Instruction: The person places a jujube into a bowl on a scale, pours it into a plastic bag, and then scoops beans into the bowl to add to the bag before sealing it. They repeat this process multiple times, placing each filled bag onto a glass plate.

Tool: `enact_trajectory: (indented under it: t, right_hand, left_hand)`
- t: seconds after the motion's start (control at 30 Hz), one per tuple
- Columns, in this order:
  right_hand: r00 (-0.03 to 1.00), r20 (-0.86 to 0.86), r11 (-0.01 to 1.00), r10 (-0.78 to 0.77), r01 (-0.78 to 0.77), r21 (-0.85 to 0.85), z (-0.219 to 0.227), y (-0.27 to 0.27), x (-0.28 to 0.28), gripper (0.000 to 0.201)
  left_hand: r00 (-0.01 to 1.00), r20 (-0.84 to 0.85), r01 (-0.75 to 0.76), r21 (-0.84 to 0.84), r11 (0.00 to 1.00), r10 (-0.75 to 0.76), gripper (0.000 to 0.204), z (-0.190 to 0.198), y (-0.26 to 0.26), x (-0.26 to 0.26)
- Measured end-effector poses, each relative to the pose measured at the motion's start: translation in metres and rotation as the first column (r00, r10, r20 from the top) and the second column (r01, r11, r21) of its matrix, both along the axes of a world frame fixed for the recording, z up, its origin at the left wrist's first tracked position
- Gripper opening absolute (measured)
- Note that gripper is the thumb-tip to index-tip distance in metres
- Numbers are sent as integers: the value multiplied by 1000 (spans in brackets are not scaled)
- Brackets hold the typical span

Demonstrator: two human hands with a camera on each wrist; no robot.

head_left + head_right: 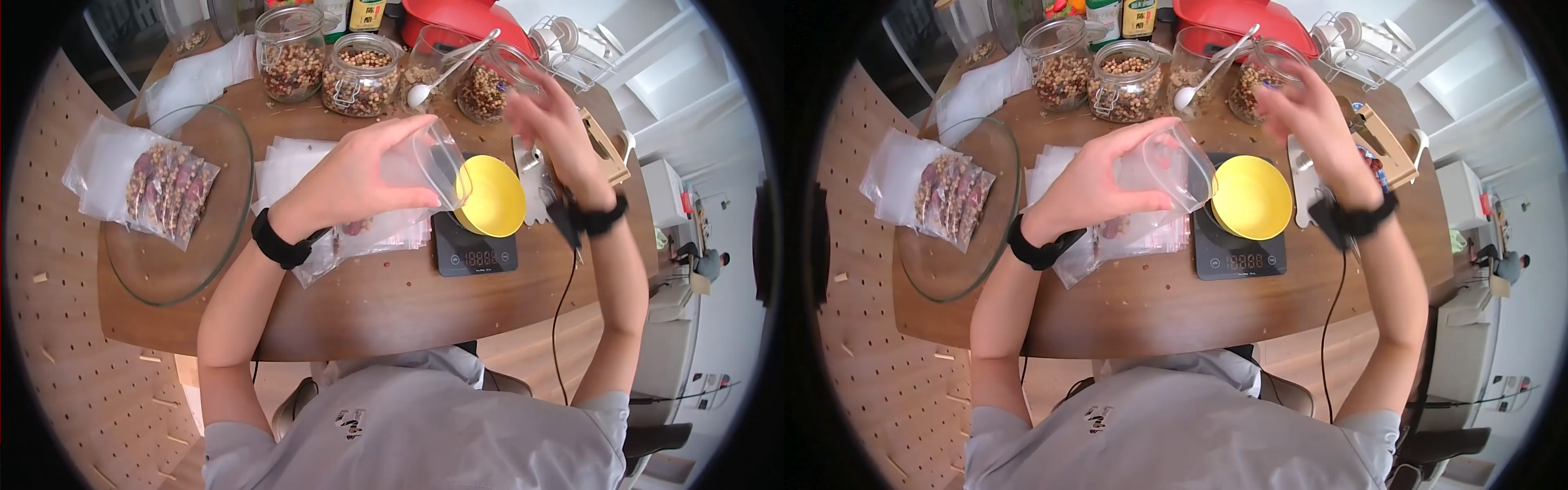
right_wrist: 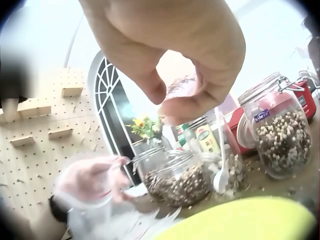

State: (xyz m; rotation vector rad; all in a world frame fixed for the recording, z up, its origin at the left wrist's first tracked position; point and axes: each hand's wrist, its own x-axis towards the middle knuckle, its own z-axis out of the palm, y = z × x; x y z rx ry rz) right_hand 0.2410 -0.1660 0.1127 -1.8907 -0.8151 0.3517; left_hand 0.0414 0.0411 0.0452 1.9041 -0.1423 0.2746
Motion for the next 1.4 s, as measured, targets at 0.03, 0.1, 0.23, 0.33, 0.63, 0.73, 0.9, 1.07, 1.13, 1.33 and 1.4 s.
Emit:
enact_trajectory:
  t: [0.03,0.1,0.23,0.33,0.63,0.73,0.9,1.07,1.13,1.33,1.4]
  right_hand:
    - [999,-32,998,5,-8,-65,7,17,15,58]
    - [987,-137,993,86,-97,-70,14,46,53,54]
    - [966,-209,986,152,-162,-30,7,81,107,36]
    - [969,-132,976,210,-215,-28,4,87,117,27]
    - [947,253,963,197,-139,-229,11,84,73,30]
    - [940,266,966,212,-161,-200,10,82,78,29]
    - [948,256,975,189,-149,-166,17,78,72,27]
    - [865,467,976,184,-106,-189,-7,82,74,29]
    - [882,439,983,169,-121,-136,-10,83,71,30]
    - [902,425,992,75,-25,-122,-4,83,85,29]
    - [892,430,980,139,-60,-191,0,82,82,29]
  left_hand:
    - [998,-70,9,-33,999,-11,85,8,-3,-3]
    - [999,-22,36,25,999,-36,86,10,-8,-5]
    - [971,202,89,176,980,-125,88,-7,-14,0]
    - [963,226,108,184,977,-149,88,-9,-17,1]
    - [960,221,124,206,971,-170,87,-14,-22,3]
    - [961,221,118,209,971,-165,87,-14,-22,2]
    - [967,192,124,212,969,-166,86,-13,-22,3]
    - [965,200,123,219,968,-168,85,-15,-23,4]
    - [964,202,126,222,967,-172,85,-15,-23,4]
    - [967,193,122,221,967,-166,86,-14,-22,4]
    - [967,192,121,223,967,-165,85,-15,-23,4]
